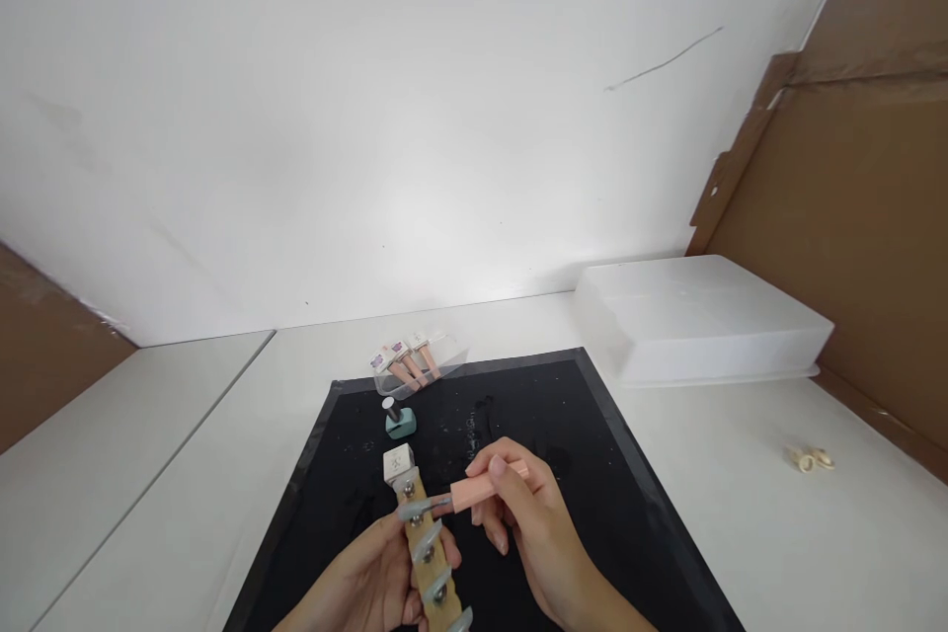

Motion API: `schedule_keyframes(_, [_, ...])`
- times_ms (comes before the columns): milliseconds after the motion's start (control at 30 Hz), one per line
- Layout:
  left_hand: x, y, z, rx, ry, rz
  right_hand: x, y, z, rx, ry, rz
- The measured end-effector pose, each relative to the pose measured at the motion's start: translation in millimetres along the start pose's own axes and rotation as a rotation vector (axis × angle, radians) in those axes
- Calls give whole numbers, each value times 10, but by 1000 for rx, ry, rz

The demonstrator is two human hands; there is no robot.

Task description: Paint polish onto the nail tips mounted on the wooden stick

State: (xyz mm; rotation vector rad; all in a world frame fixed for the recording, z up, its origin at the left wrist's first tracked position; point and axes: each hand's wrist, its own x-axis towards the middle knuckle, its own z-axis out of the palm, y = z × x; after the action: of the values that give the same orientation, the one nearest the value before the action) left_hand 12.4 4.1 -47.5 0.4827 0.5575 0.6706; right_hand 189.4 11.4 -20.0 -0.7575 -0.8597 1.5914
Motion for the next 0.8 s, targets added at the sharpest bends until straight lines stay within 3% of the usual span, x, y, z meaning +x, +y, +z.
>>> schedule_keyframes(433, [-36,32,91,98,111,71,-9,-23,9,11,-6,3])
schedule_keyframes(633, [-80,56,196,201,252,203,-8,-18,1,9,1,8])
schedule_keyframes(800, [-76,41,195,232,287,317,4,-19,-5,-14,20,-51])
